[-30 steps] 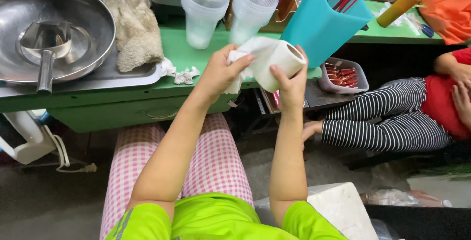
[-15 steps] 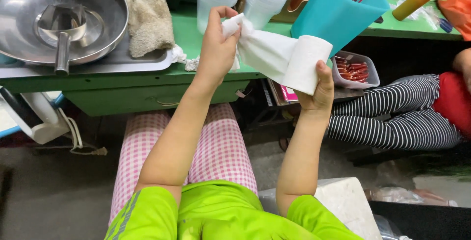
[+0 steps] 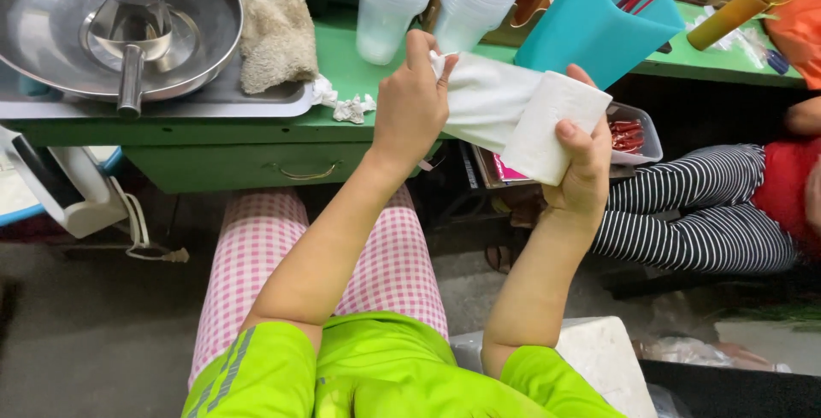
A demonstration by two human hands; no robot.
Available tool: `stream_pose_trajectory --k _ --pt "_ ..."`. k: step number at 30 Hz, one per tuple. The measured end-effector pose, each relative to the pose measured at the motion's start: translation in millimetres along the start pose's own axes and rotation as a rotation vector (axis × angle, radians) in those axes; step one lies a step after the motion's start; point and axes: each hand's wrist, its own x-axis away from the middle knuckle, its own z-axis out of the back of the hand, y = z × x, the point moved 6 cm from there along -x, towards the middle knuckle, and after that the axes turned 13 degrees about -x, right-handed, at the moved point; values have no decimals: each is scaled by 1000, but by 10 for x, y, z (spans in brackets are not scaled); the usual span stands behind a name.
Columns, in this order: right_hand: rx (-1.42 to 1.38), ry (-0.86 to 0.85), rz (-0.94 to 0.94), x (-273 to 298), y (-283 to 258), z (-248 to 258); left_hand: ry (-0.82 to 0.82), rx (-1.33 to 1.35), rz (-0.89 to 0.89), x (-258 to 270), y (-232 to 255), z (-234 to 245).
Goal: Cleaning clear plastic cups by wiping them with a tissue at a counter.
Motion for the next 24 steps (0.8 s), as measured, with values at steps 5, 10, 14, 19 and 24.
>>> stream_pose_trajectory --k 5,10,14,19,24 --pt "131 3 48 45 -71 -32 46 -22 -42 40 41 88" --pt "189 -33 90 43 -48 -126 164 -20 -30 110 34 180" --pt "367 15 222 40 -131 -107 286 -16 5 128 -86 375" --pt "340 -1 310 -84 -206 170 382 -73 56 81 -175 976" --pt "58 -412 127 -307 42 9 342 -27 22 135 -96 1064"
